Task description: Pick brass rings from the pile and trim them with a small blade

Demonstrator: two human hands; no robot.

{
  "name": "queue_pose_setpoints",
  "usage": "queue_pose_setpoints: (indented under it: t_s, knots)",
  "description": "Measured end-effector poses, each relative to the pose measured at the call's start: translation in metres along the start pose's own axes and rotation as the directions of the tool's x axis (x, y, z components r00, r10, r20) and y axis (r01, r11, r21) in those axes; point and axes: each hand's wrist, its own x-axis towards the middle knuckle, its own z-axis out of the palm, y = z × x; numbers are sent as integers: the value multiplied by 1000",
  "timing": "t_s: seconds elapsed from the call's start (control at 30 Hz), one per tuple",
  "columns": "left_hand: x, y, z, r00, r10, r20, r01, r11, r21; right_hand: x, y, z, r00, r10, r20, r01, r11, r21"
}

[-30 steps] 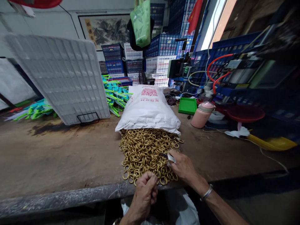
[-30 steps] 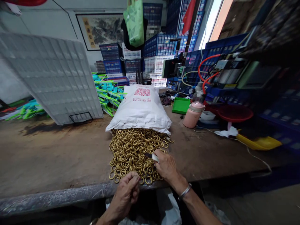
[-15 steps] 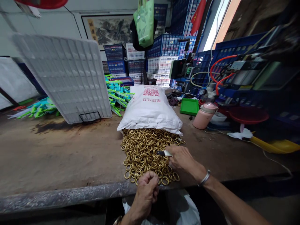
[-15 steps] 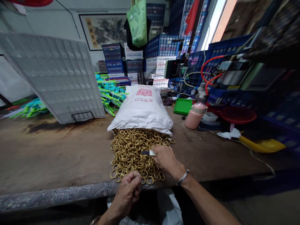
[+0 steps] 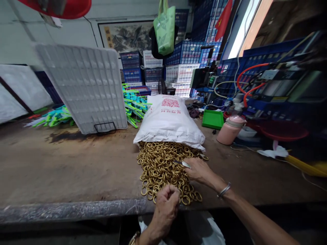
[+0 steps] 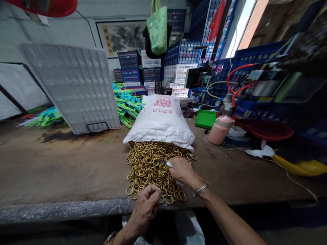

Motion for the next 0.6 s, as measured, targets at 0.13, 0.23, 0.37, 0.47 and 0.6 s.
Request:
queue_pose_setpoints:
  t_s: [0.13, 0.23, 0.37, 0.47, 0.6]
  knots:
    - [6, -6, 0, 999, 45, -12, -45, 999, 16, 5, 7, 10, 997, 74, -30, -61, 950, 306]
    - [10, -7, 2, 994, 99, -34, -99, 995, 21, 6, 9, 20, 993, 121, -11, -107, 910, 400]
    - [18, -7, 2, 960, 275, -59, -261, 950, 173, -1, 6, 29, 988, 152, 31, -146, 852, 503]
    - [23, -8, 1, 920, 391, -8, -363, 862, 354, -10, 1, 33, 985, 163, 51, -163, 804, 573]
    - [26, -6, 3, 887, 456, 69, -428, 756, 495, -17, -4, 36, 985, 163, 57, -163, 769, 618]
